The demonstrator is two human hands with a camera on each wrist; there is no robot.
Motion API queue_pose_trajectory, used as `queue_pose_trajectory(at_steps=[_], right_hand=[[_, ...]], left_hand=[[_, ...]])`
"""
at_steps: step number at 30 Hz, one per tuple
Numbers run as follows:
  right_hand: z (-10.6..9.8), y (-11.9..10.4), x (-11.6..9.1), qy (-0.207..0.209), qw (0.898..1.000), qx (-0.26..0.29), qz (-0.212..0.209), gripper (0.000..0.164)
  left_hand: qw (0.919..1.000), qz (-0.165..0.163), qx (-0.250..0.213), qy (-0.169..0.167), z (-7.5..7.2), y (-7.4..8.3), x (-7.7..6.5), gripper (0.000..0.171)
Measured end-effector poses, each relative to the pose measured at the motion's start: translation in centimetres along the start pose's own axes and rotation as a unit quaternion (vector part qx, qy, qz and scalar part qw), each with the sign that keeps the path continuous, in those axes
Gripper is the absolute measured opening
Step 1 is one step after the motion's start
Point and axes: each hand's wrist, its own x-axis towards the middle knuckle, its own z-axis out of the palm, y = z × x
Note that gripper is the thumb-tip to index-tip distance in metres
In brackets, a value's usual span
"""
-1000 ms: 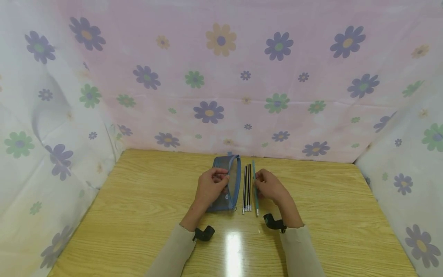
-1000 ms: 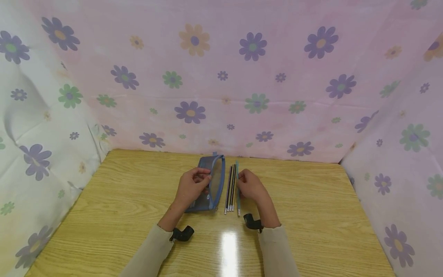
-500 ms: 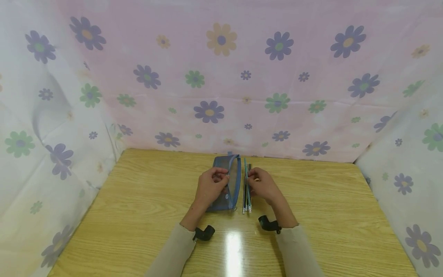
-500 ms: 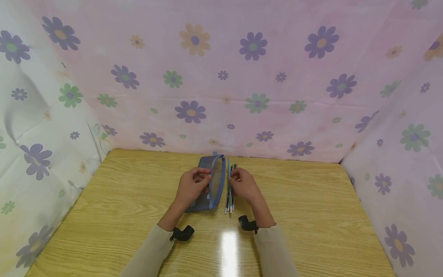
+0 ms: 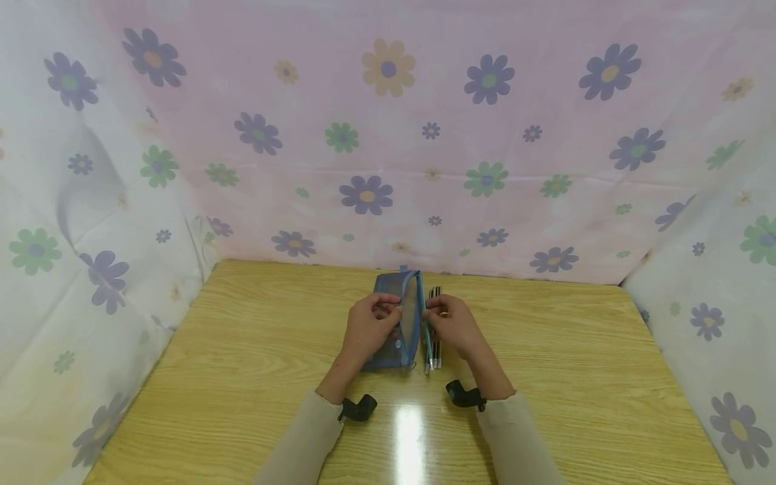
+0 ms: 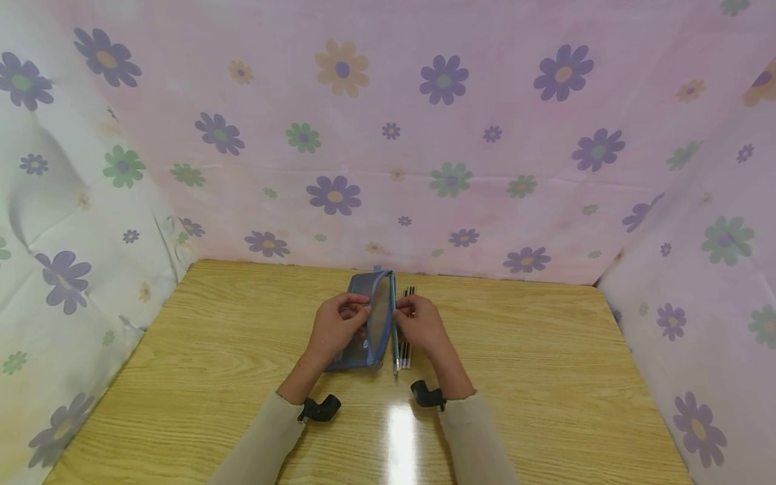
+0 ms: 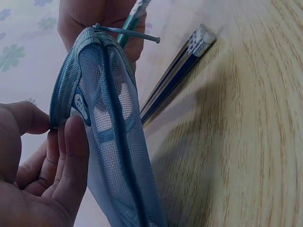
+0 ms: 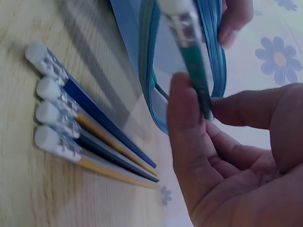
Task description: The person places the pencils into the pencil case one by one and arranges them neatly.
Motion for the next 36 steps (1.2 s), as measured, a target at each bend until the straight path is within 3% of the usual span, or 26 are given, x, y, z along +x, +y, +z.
queue_pose_trajectory(at_steps=[22, 36], right_hand=[[2.2, 0.3, 1.0, 0.079, 0.995, 0.066, 0.016, 0.028], [3.0, 0.9, 1.1, 0.115, 0.993, 0.016, -0.024, 0.029]], left_hand=[[0.9999, -0.011, -0.002, -0.006, 0.6, 0.4, -0.3, 0.02], [1.0, -0.007, -0.005, -0.004, 0.7, 0.3, -0.3, 0.019]])
